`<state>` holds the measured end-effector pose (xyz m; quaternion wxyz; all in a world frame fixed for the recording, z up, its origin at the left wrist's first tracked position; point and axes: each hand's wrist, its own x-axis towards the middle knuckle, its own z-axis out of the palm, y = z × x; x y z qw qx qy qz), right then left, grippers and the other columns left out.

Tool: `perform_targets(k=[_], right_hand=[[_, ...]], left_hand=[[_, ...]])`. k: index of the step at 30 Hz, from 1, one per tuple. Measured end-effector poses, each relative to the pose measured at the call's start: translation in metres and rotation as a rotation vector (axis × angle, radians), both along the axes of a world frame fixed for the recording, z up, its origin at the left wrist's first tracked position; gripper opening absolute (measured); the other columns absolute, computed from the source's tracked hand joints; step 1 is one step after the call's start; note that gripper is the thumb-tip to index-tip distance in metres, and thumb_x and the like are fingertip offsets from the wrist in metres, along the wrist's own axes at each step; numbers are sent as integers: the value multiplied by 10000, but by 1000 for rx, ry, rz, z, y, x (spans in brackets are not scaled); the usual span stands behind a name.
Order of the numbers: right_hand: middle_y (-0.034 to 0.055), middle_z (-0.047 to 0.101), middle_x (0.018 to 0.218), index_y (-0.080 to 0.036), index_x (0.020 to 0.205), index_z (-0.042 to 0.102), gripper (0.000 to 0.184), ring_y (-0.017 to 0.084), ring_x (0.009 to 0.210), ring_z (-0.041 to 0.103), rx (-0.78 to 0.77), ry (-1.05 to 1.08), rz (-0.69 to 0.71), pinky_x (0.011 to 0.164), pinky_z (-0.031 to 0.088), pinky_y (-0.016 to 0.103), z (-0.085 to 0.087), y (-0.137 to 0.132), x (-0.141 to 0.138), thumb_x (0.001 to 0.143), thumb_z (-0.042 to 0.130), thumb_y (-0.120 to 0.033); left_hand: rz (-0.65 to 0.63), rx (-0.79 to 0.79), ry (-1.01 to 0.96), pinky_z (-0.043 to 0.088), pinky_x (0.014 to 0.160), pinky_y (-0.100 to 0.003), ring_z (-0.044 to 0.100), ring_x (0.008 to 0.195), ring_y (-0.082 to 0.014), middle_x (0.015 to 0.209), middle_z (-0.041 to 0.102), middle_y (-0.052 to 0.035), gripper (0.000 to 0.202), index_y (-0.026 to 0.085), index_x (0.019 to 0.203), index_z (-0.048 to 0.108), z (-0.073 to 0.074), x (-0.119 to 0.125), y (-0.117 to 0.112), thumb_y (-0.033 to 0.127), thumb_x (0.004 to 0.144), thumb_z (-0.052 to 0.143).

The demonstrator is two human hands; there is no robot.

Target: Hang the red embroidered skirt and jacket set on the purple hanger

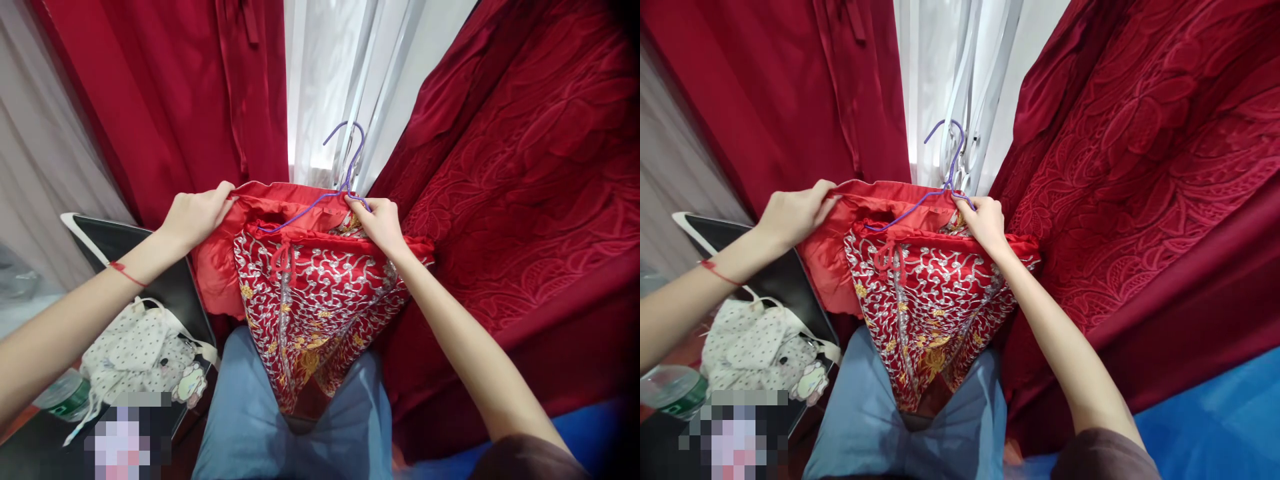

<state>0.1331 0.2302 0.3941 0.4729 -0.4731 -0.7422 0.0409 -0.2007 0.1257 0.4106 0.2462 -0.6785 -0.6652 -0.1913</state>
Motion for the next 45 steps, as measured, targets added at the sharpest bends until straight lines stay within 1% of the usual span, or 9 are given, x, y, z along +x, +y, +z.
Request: perform_targets(k=[5, 9, 11, 17, 21, 26, 31, 37, 45], right_hand=[[1, 450, 540, -170, 618, 620, 511, 129, 564, 402, 64, -31, -171, 583, 252, 270, 1, -4, 5, 917, 525, -574], [25, 511, 574, -171, 666, 654, 521, 148, 582, 451, 70, -49, -168, 588, 258, 267, -3, -11, 10, 946, 479, -574], [28, 523, 578, -169, 673, 660, 531, 151, 591, 461, 77, -63, -171, 590, 258, 266, -4, -15, 15, 946, 476, -587], [8, 473, 539, -167, 613, 607, 522, 132, 564, 421, 54, -104, -153, 576, 244, 265, -10, -18, 26, 931, 502, -567], [-3, 435, 531, -179, 586, 564, 498, 129, 562, 415, 33, -56, -157, 571, 244, 267, -13, -18, 22, 899, 527, -564], [-13, 417, 534, -196, 573, 523, 408, 132, 571, 425, -19, -32, -128, 578, 255, 271, -11, -22, 16, 818, 585, -516], [-20, 413, 534, -203, 554, 473, 322, 123, 563, 416, -74, 45, -62, 580, 272, 273, -8, -26, 16, 783, 563, -412], [-23, 446, 575, -204, 602, 479, 453, 124, 595, 411, -75, 88, 136, 611, 304, 273, -13, -28, 18, 862, 507, -574], [-7, 522, 578, -204, 594, 537, 670, 153, 661, 507, -223, 322, 130, 682, 421, 279, -19, -11, 24, 807, 473, -835]], left_hand=[[-32, -38, -215, 495, 754, -360, 689, 782, -252, 844, 702, -102, 416, 159, 1352, 508, 14, 87, -49, 365, 1015, 380], [-194, -425, -204, 488, 685, -358, 673, 681, -245, 733, 688, -94, 426, 145, 1395, 480, -16, 166, -54, 239, 980, 444], [-288, -417, -172, 487, 723, -377, 693, 744, -257, 807, 707, -130, 481, 112, 1448, 427, -32, 184, -41, 171, 971, 412], [-500, -113, -380, 488, 700, -339, 659, 703, -197, 824, 703, -77, 425, 151, 1234, 534, -49, 149, 4, 483, 991, 426], [-453, 312, -398, 481, 947, -410, 628, 1080, -266, 1193, 658, -160, 420, 160, 1219, 530, -63, 101, 28, 462, 928, 515], [-438, 203, -284, 473, 847, -380, 628, 902, -252, 973, 688, -106, 369, 179, 1021, 604, -75, 72, 57, 525, 920, 528], [-406, 188, -296, 376, 652, -310, 556, 679, -181, 721, 627, -44, 331, 200, 750, 575, -49, 98, 61, 460, 936, 489], [-593, 57, -548, 398, 667, -300, 587, 734, -182, 778, 686, -46, 453, 198, 809, 672, -8, 147, 79, 635, 874, 570], [-553, 104, -666, 453, 762, -339, 661, 889, -243, 891, 754, -88, 365, 220, 937, 759, -16, 164, 92, 516, 933, 547]])
